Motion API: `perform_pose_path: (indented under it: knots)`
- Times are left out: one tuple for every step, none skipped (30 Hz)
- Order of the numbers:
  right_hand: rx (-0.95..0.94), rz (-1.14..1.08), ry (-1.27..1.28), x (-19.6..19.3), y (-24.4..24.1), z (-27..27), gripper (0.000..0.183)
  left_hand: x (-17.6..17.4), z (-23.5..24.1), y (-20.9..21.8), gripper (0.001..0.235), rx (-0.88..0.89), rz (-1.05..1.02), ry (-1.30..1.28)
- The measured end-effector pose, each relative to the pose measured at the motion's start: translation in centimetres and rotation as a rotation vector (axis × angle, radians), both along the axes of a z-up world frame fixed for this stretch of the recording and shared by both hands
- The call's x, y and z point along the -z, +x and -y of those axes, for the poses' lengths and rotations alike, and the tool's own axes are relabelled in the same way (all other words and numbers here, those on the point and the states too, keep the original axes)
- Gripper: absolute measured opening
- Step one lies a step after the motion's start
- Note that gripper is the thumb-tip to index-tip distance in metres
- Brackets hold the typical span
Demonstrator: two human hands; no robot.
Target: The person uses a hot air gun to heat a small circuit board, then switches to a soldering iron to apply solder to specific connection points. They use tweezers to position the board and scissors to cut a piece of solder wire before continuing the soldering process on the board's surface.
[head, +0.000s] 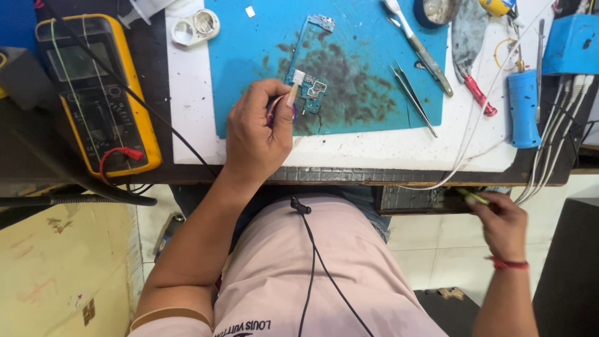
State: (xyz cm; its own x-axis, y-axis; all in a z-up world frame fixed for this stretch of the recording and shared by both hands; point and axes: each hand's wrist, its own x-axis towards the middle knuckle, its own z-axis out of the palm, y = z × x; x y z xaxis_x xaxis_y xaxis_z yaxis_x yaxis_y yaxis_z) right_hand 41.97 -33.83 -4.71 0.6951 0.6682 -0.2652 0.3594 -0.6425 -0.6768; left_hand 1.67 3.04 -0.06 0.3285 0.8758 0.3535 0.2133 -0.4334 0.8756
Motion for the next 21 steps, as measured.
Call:
perform_pose_path:
  knots:
    - [0.034, -0.133, 0.047, -0.7, 0.2, 0.7, 0.016, 0.0, 0.0, 0.0, 0.010, 0.000, -0.002, 0.015]
    - [0.045, -0.144, 0.058, -1.4, 0.3, 1.3, 0.016, 0.1, 0.0, 0.0, 0.009, 0.002, -0.003, 0.028]
    - [0.055, -0.154, 0.068, -2.5, 0.5, 1.9, 0.015, 0.1, 0.0, 0.0, 0.009, 0.006, 0.005, 0.015]
    - [0.067, -0.164, 0.079, -3.6, 0.7, 2.4, 0.016, 0.1, 0.0, 0.0, 0.009, 0.011, 0.014, 0.002]
    - [0.086, -0.160, 0.075, -4.5, 0.8, 2.6, 0.016, 0.1, 0.0, 0.1, 0.009, 0.016, 0.023, -0.012]
    - [0.108, -0.154, 0.071, -5.5, 0.8, 2.9, 0.017, 0.1, 0.0, 0.0, 0.009, 0.019, 0.021, -0.013]
    - [0.131, -0.149, 0.068, -6.4, 0.7, 3.1, 0.018, 0.1, 0.0, -0.1, 0.009, 0.023, 0.020, -0.014]
    - [0.096, -0.144, 0.113, -7.3, 0.7, 3.1, 0.014, 0.1, 0.0, 0.0, 0.009, 0.025, 0.019, -0.014]
    - [0.062, -0.139, 0.158, -8.3, 0.6, 2.9, 0.011, 0.1, -0.1, 0.0, 0.009, 0.026, 0.020, -0.012]
    - [0.023, -0.136, 0.203, -9.2, 0.5, 2.3, 0.009, 0.1, -0.1, 0.0, 0.010, 0.022, 0.019, -0.009]
    - [-0.009, -0.222, 0.313, -10.0, 0.3, 1.3, 0.007, 0.1, -0.1, 0.0, 0.010, 0.018, 0.017, -0.007]
    - [-0.040, -0.314, 0.424, -10.5, -0.2, -0.2, 0.006, 0.1, -0.1, 0.0, 0.010, 0.019, 0.024, -0.013]
    - [-0.040, -0.359, 0.506, -10.9, -1.0, -2.0, 0.005, 0.1, -0.1, 0.1, 0.010, 0.019, 0.030, -0.019]
    - [-0.040, -0.407, 0.589, -11.4, -2.1, -4.0, 0.006, 0.1, -0.2, 0.1, 0.010, 0.023, 0.036, -0.023]
    - [-0.008, -0.406, 0.642, -11.0, -3.6, -6.6, 0.007, 0.0, -0.2, 0.1, 0.010, 0.019, 0.031, -0.025]
    - [0.031, -0.466, 0.687, -10.5, -5.2, -9.5, 0.011, 0.0, -0.2, 0.1, 0.010, 0.017, 0.030, -0.025]
    - [0.071, -0.526, 0.734, -9.8, -6.8, -12.5, 0.017, -0.1, -0.2, 0.1, 0.011, 0.014, 0.029, -0.025]
    - [0.115, -0.652, 0.769, -9.2, -8.2, -15.5, 0.030, -0.1, -0.2, 0.1, 0.011, 0.009, 0.030, -0.037]
    - [0.145, -0.816, 0.750, -8.5, -9.8, -18.1, 0.021, -0.2, -0.1, 0.1, 0.011, 0.004, 0.031, -0.049]
    - [0.187, -0.975, 0.723, -7.8, -11.2, -20.7, 0.015, -0.2, -0.1, 0.1, 0.011, -0.002, 0.034, -0.060]
    - [0.298, -1.131, 0.676, -7.0, -12.6, -22.8, 0.022, -0.2, -0.1, 0.1, 0.011, -0.008, 0.036, -0.068]
